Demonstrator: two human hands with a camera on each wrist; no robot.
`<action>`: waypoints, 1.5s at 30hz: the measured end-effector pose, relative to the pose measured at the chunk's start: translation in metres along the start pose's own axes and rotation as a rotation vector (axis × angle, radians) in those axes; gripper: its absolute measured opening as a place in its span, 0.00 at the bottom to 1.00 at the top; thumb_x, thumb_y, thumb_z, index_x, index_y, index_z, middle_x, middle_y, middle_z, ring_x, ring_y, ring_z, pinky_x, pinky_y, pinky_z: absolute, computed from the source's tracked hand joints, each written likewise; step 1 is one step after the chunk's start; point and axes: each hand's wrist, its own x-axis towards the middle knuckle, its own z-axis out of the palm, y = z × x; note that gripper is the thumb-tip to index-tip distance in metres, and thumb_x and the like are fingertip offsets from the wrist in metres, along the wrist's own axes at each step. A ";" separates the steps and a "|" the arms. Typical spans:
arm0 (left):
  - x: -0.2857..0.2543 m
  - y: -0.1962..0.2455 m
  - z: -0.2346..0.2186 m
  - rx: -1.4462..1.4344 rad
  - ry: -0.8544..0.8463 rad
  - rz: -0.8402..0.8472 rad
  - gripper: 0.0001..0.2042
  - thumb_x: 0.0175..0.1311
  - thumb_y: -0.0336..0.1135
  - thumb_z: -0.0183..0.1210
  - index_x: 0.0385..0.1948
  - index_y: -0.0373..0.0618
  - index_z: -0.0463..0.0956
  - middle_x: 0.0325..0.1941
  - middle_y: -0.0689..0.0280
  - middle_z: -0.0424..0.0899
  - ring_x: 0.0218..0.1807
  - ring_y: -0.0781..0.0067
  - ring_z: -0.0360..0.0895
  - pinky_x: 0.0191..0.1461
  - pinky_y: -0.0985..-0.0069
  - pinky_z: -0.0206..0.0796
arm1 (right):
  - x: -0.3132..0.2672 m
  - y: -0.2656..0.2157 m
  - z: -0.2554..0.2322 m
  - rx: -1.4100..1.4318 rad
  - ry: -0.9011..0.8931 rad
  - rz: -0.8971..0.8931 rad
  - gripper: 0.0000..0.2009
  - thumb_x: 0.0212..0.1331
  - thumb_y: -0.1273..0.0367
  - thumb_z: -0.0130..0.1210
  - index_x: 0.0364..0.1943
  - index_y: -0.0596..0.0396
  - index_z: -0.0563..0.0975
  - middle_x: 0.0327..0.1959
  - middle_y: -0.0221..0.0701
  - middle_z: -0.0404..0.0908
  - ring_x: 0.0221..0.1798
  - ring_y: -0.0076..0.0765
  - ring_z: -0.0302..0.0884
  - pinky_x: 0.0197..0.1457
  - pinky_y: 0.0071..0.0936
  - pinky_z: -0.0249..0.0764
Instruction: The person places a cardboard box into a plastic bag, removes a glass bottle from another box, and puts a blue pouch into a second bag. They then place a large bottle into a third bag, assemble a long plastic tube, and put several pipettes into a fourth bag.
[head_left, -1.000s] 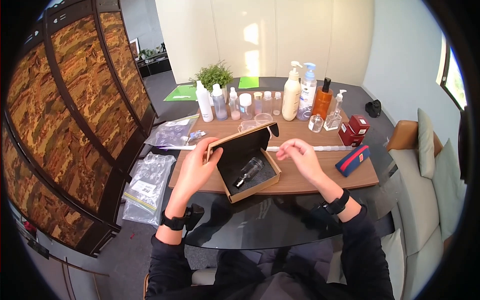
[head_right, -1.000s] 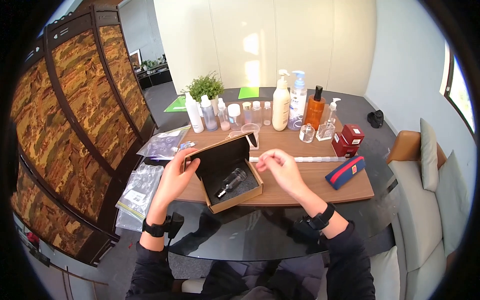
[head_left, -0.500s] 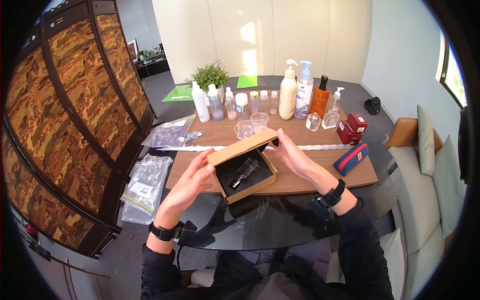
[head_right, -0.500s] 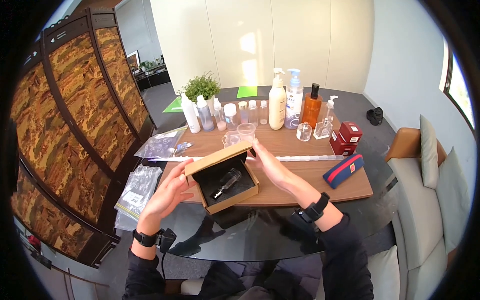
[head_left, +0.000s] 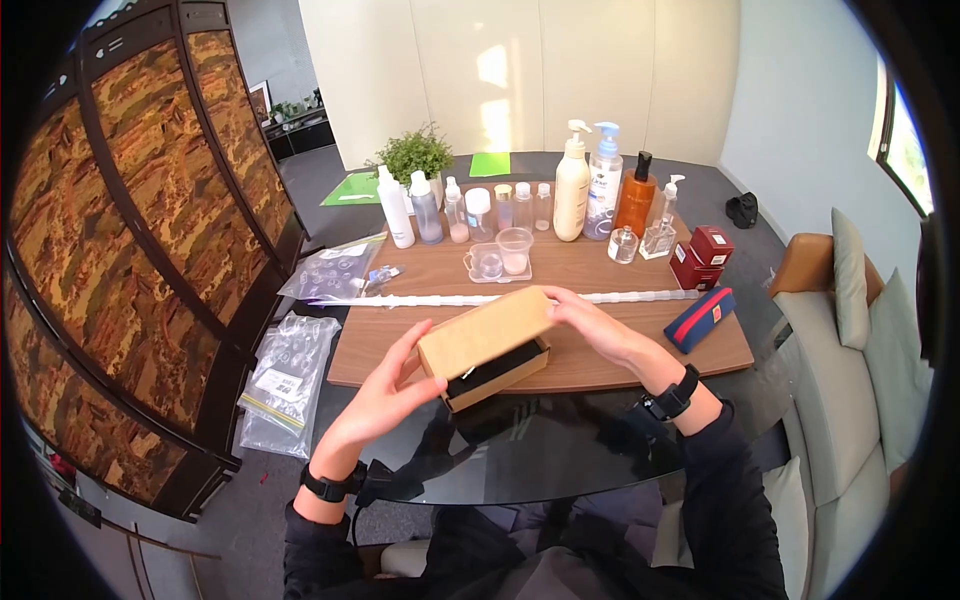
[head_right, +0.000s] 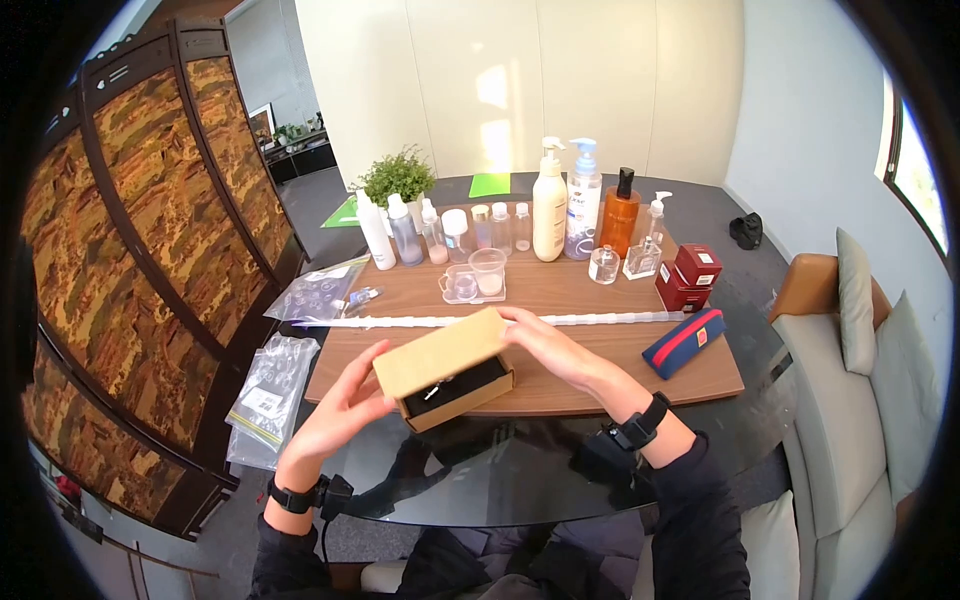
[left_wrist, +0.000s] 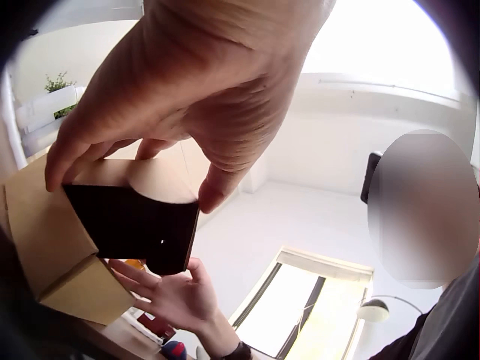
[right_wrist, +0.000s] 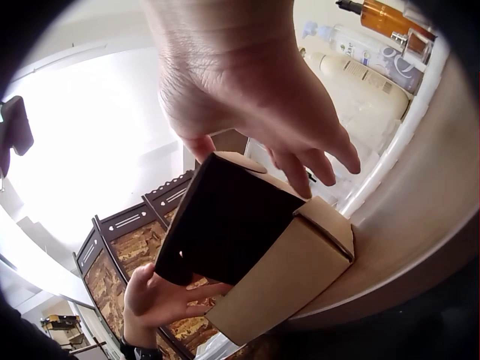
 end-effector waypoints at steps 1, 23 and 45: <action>-0.003 -0.006 0.002 0.080 0.002 0.021 0.36 0.64 0.38 0.61 0.72 0.51 0.51 0.76 0.52 0.51 0.76 0.57 0.50 0.68 0.62 0.58 | -0.003 0.002 0.005 0.026 0.049 -0.084 0.27 0.68 0.61 0.45 0.69 0.56 0.60 0.70 0.36 0.62 0.74 0.36 0.52 0.75 0.33 0.49; -0.018 -0.041 0.025 0.443 0.043 0.001 0.41 0.59 0.37 0.65 0.71 0.39 0.47 0.73 0.43 0.54 0.76 0.51 0.52 0.75 0.63 0.48 | -0.030 0.031 0.029 -0.157 -0.100 -0.139 0.41 0.58 0.73 0.58 0.73 0.57 0.46 0.76 0.43 0.48 0.78 0.39 0.45 0.77 0.35 0.46; 0.018 0.029 0.078 0.603 0.220 0.179 0.39 0.52 0.36 0.69 0.66 0.45 0.58 0.60 0.53 0.60 0.65 0.55 0.59 0.68 0.63 0.56 | -0.090 -0.005 0.037 0.299 0.316 0.077 0.31 0.68 0.67 0.54 0.70 0.64 0.54 0.64 0.41 0.68 0.64 0.30 0.68 0.67 0.27 0.64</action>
